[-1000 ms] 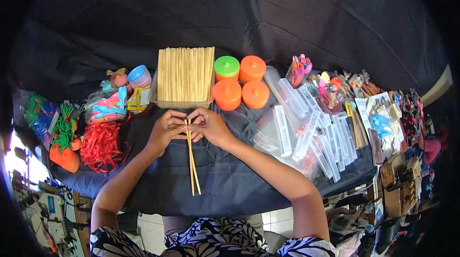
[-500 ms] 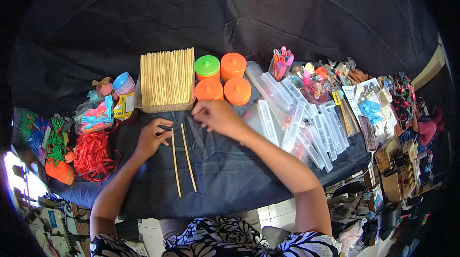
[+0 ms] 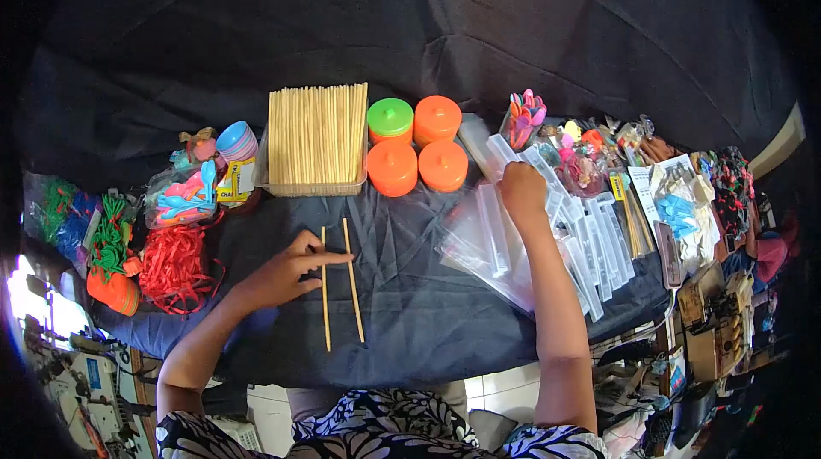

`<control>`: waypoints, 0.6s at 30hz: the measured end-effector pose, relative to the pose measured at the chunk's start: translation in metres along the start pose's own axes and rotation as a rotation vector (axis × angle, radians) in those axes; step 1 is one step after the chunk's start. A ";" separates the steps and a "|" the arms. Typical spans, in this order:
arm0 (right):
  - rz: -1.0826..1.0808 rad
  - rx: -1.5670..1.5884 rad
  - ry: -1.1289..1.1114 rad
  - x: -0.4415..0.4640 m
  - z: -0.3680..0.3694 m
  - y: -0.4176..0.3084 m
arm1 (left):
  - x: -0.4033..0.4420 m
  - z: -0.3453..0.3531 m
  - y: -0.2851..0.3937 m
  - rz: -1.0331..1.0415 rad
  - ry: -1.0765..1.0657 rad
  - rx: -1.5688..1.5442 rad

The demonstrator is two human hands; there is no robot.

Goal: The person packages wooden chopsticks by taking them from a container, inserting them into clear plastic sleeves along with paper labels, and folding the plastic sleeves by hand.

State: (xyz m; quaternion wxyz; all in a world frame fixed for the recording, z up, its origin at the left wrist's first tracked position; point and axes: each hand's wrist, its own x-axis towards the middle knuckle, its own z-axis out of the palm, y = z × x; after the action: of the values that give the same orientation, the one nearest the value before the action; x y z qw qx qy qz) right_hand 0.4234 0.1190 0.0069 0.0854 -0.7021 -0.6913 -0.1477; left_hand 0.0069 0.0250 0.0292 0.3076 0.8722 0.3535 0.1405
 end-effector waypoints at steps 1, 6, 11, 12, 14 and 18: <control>0.031 -0.025 0.012 0.002 0.008 0.002 | 0.000 0.003 0.003 0.048 0.041 0.013; 0.033 -0.078 0.148 0.003 0.014 0.007 | 0.005 0.014 0.002 0.131 0.089 0.111; 0.025 -0.055 0.128 0.002 0.000 0.002 | 0.009 0.024 -0.008 0.189 0.194 -0.071; 0.035 -0.056 0.110 0.002 -0.002 0.001 | 0.009 0.025 -0.008 0.189 0.195 -0.070; 0.065 -0.044 0.122 0.006 0.007 0.006 | 0.010 0.026 -0.009 0.177 0.226 -0.109; 0.148 -0.006 0.068 0.008 -0.003 0.008 | 0.010 0.025 -0.009 0.201 0.241 -0.091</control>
State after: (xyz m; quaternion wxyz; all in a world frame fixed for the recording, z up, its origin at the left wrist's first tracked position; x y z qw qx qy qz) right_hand 0.4310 0.1249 0.0130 0.1174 -0.7461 -0.6339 -0.1667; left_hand 0.0206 0.0261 0.0046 0.2865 0.8652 0.2922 0.2897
